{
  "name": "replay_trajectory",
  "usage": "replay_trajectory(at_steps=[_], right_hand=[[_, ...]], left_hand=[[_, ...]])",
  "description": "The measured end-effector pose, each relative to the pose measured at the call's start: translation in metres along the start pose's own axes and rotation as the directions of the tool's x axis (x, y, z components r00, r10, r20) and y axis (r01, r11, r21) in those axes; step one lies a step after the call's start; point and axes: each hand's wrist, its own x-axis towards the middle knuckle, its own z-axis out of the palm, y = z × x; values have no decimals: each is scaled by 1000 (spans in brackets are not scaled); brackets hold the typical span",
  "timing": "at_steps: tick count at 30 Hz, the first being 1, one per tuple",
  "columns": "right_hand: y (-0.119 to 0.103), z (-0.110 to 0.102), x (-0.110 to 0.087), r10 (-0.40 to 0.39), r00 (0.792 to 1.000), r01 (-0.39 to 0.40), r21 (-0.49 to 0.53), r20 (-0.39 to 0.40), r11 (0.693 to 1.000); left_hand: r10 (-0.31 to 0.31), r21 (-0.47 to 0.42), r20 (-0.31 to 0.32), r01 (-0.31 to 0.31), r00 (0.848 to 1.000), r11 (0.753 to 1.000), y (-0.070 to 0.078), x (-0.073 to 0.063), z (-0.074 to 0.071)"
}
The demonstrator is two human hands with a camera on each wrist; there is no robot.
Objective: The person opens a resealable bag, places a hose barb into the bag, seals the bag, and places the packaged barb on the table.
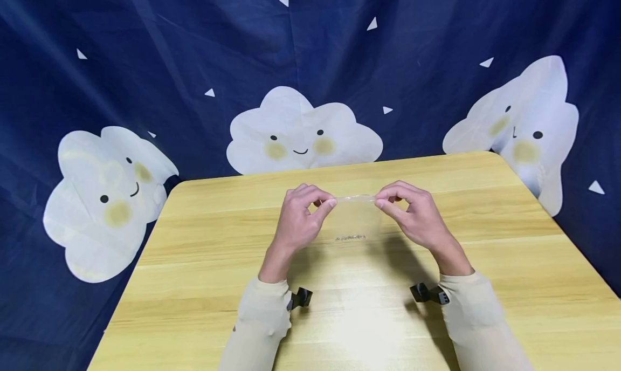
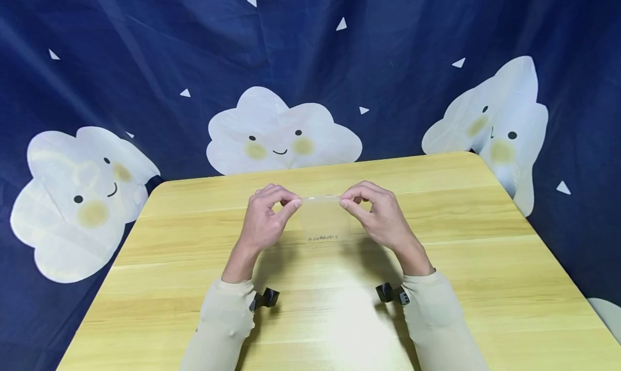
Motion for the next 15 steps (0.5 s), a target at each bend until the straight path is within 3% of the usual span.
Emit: replay_trajectory(at_steps=[8, 15], right_hand=[[-2, 6, 2, -51, 997, 49, -47, -53, 998], [-6, 10, 1, -6, 999, 5, -33, -32, 999]], left_hand=[[32, 0, -5, -32, 999, 999, 0, 2, 1], [24, 3, -17, -24, 1000, 1000, 1, 0, -1]])
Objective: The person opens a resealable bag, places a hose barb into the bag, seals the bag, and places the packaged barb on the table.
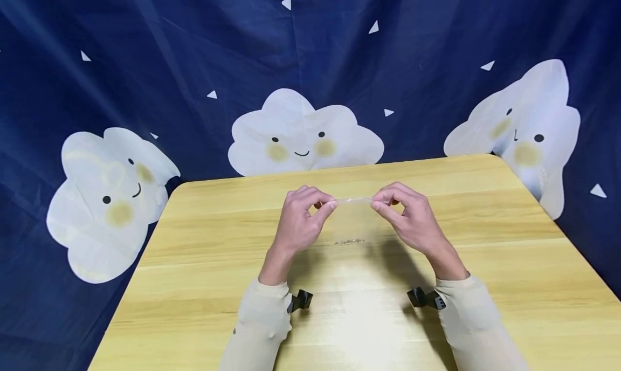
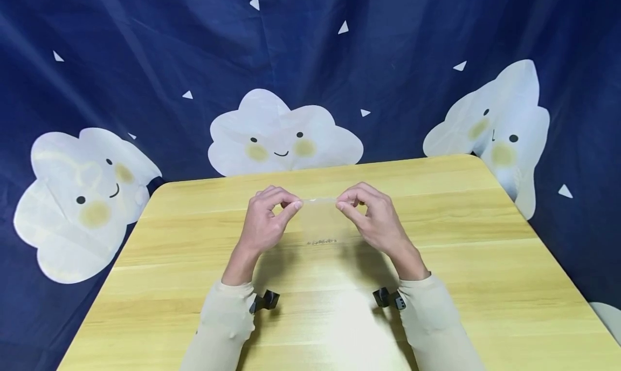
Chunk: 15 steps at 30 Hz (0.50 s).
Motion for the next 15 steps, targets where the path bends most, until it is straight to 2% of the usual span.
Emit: replay_trajectory(at_steps=[8, 15], right_hand=[[-2, 3, -1, -54, 998, 54, -16, -19, 998], [-6, 5, 0, -43, 999, 43, 13, -26, 999]], left_hand=[[3, 11, 8, -3, 1000, 1000, 1, -1, 1], [10, 12, -5, -10, 1000, 1000, 3, -1, 2]])
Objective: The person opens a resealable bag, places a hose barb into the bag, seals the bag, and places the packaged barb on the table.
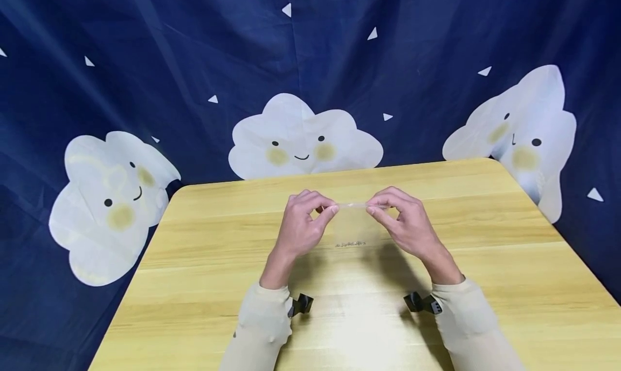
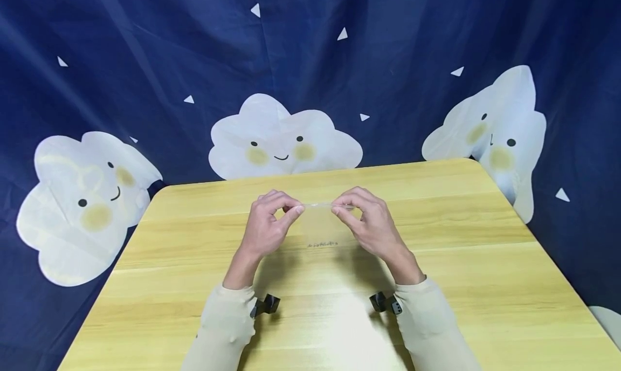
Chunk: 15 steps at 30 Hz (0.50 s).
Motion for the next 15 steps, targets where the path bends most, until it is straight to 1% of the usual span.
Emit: replay_trajectory(at_steps=[5, 9, 12, 15], right_hand=[[-1, 1, 0, -38, 999, 38, -3, -22, 999], [-2, 1, 1, -39, 999, 39, -6, -32, 999], [-1, 2, 0, -36, 999, 36, 8, -32, 999], [-1, 5, 0, -52, 998, 53, 12, -33, 999]], left_hand=[[-6, 7, 14, 5, 1000, 1000, 0, -1, 1], [-16, 7, 21, 15, 1000, 1000, 1, -1, 1], [-12, 8, 26, 11, 1000, 1000, 3, -1, 2], [-4, 16, 33, 4, 999, 1000, 4, -1, 3]])
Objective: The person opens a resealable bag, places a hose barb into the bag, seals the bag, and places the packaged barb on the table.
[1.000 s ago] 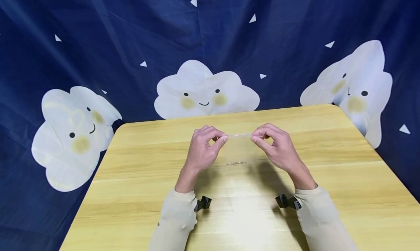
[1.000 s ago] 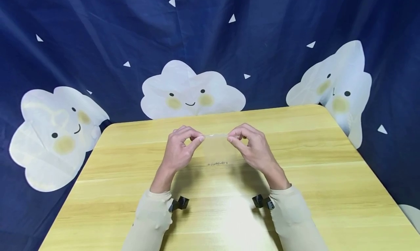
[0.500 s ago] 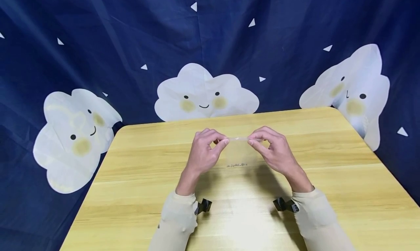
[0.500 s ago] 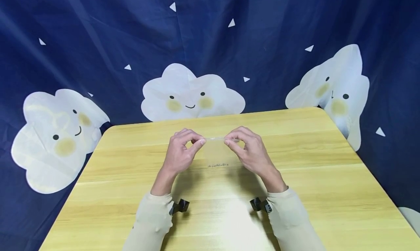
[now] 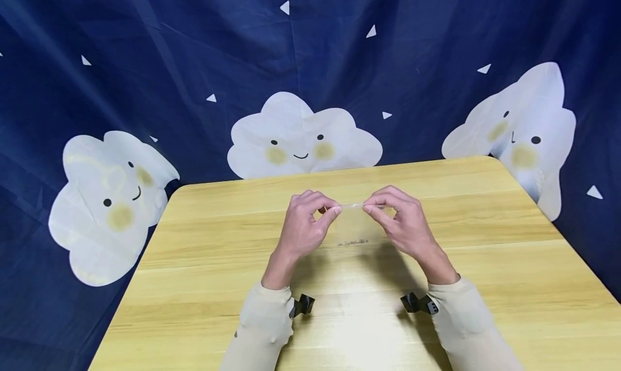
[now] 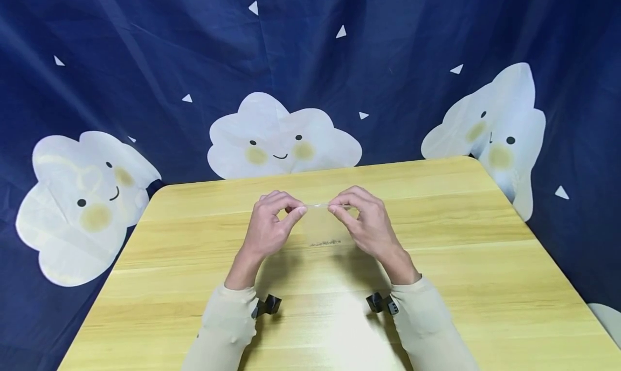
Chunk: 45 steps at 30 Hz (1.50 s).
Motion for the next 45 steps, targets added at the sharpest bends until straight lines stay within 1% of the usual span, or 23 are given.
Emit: replay_trajectory(at_steps=[5, 14, 22, 26, 30, 34, 37, 40, 45], right_hand=[[-2, 1, 0, -41, 999, 41, -43, -5, 998], [-4, 4, 0, -49, 999, 50, -61, 10, 997], [-6, 6, 1, -84, 996, 83, -107, -4, 991], [-8, 7, 1, -94, 995, 96, -134, 20, 986], [-8, 8, 0, -88, 996, 92, -157, 33, 983], [-8, 9, -1, -104, 994, 106, -169, 24, 980], [-8, 10, -1, -117, 993, 122, -178, 35, 976], [-9, 10, -1, -117, 992, 122, -177, 38, 977], [-8, 10, -1, -116, 993, 117, -175, 18, 977]], left_hand=[[11, 13, -1, -11, 1000, 1000, 1, 0, 2], [17, 11, 6, -17, 1000, 1000, 2, 0, 4], [41, -6, -13, -41, 999, 999, 3, 0, 4], [56, -10, -9, -56, 998, 998, 3, 0, 5], [53, -10, -15, -53, 998, 999, 2, -1, 6], [46, -9, -5, -46, 999, 999, 2, -2, 8], [42, -3, 11, -42, 999, 999, 3, -2, 9], [40, 5, 22, -40, 999, 999, 3, -2, 9], [48, 24, 22, -48, 999, 999, 4, -1, 8]])
